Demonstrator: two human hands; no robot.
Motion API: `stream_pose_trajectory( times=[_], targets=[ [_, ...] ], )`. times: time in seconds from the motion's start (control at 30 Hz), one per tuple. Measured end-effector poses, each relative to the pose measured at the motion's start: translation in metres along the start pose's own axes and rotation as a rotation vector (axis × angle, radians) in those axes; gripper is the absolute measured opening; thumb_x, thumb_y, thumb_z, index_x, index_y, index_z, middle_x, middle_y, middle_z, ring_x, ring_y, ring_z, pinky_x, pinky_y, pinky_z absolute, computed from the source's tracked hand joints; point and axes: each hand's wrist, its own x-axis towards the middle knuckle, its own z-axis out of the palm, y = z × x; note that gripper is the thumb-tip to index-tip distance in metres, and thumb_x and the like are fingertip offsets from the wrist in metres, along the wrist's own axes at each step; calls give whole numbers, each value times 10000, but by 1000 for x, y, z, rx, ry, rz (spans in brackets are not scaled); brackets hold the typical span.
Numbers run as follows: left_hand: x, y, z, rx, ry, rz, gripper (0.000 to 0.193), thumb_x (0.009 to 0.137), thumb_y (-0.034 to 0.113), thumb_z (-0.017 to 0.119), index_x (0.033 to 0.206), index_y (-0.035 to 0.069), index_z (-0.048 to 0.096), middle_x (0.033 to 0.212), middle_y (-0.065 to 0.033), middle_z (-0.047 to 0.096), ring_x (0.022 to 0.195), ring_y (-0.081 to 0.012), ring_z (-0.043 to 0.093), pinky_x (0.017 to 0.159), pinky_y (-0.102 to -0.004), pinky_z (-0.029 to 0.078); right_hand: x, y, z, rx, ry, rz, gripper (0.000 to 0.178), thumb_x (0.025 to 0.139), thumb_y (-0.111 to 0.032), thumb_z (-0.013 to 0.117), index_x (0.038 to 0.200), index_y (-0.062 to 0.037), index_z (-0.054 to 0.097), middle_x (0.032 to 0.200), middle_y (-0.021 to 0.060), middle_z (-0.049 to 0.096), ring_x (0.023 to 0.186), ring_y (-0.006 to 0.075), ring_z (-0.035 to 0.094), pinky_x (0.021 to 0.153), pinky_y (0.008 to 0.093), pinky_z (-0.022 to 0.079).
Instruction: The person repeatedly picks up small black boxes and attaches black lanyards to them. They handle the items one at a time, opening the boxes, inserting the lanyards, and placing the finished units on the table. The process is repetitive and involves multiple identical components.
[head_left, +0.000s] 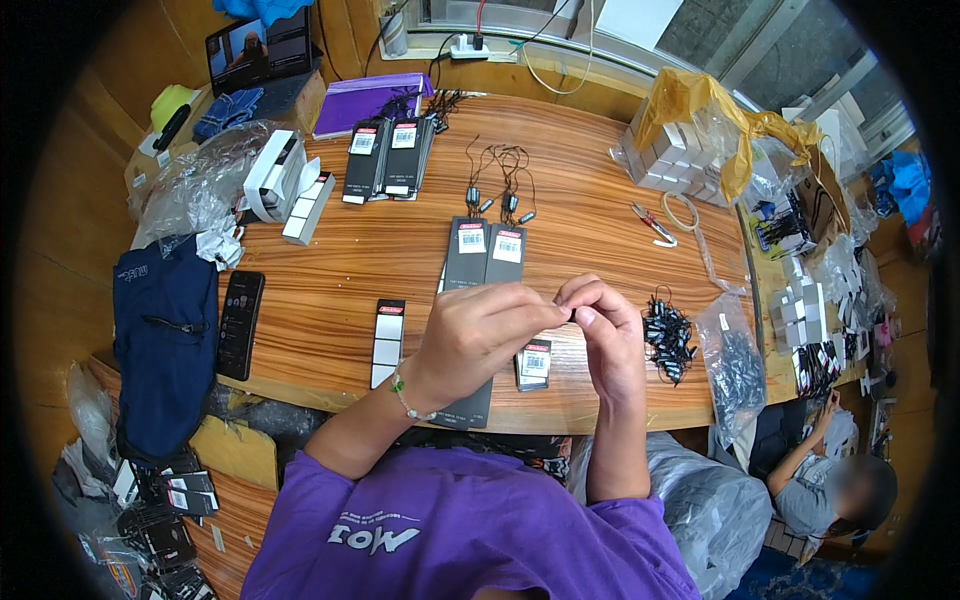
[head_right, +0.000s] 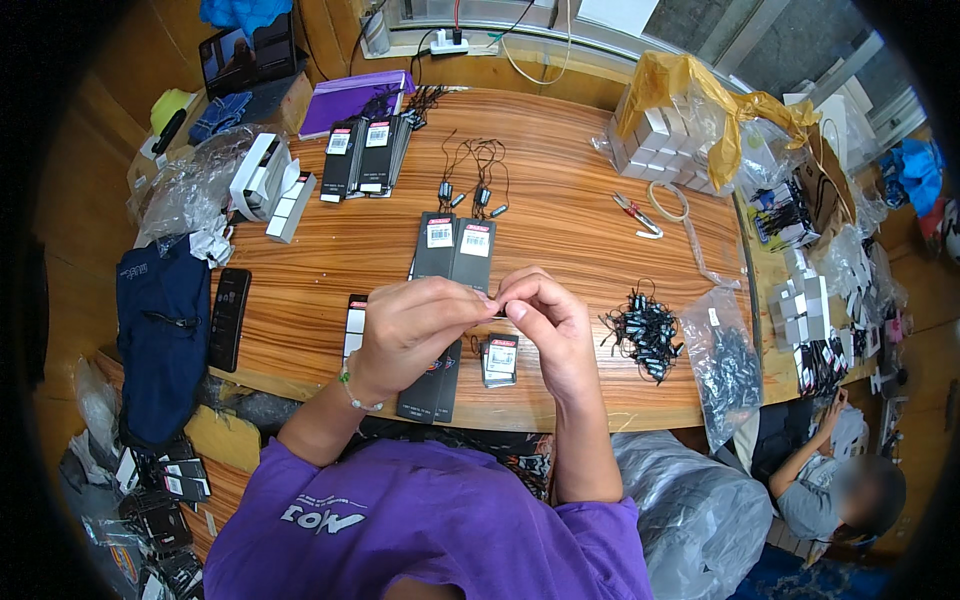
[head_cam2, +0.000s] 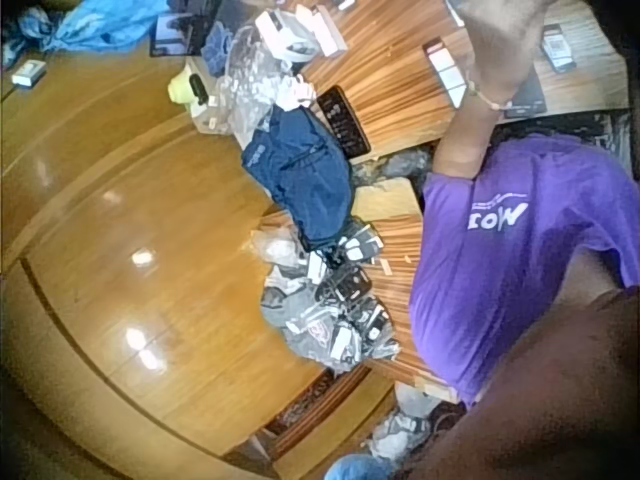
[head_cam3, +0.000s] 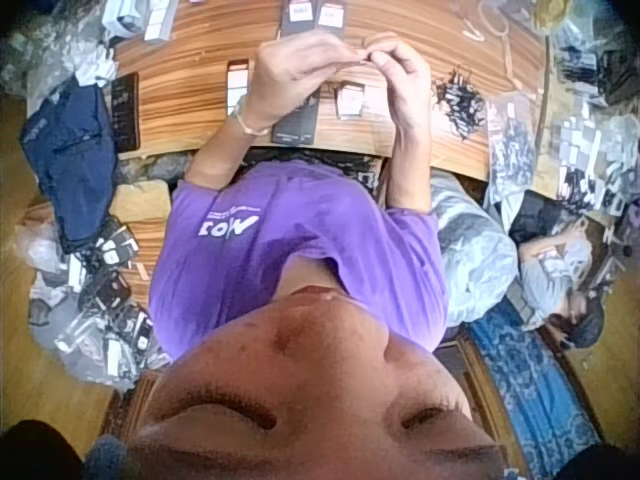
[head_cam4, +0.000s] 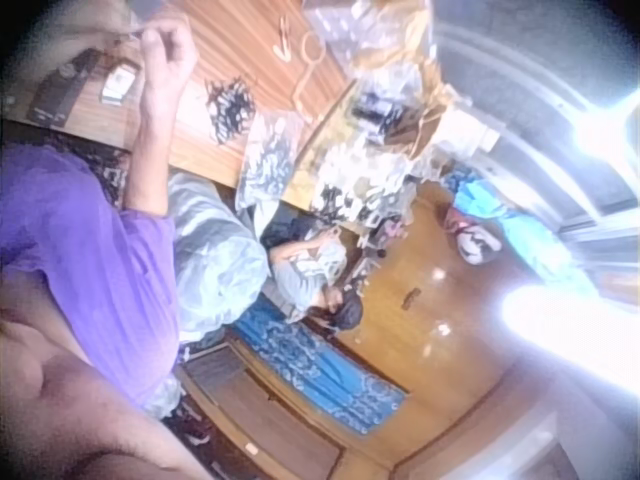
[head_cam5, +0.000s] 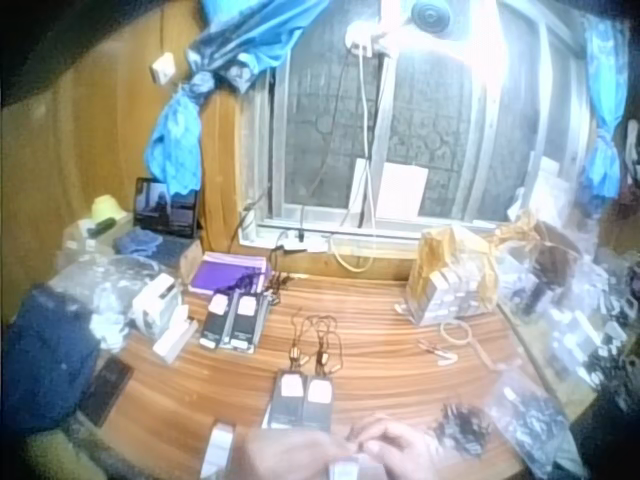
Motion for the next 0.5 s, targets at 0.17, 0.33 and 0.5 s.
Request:
stream_pose_trajectory(
  times=[0.17, 0.33, 0.5],
  targets=[
    [1, 1, 1, 82, 1, 99, 149, 676, 8, 661, 819, 49, 665, 774, -57, 644, 699, -187, 644, 580, -271, 514, 1, -2, 2, 61, 103, -60, 119, 857, -119, 529, 805, -12, 539, 822, 80, 524, 814, 169, 504, 793, 296, 394],
    [0, -6, 5, 109, -77, 107, 143, 697, 24, 648, 836, 52, 662, 777, -51, 642, 708, -181, 641, 575, -268, 510, 17, -23, -4, 488, 231, -288, 110, 921, -155, 458, 891, -51, 479, 745, 66, 501, 731, 185, 490, 789, 354, 414],
    [-3, -8, 5, 81, -56, 62, 225, 693, 81, 677, 917, 62, 660, 841, -53, 644, 743, -198, 637, 625, -288, 512, 25, -32, -1, 673, 97, -257, 100, 936, -172, 439, 942, -77, 471, 692, 30, 452, 591, 125, 423, 613, 295, 386]
  ],
)
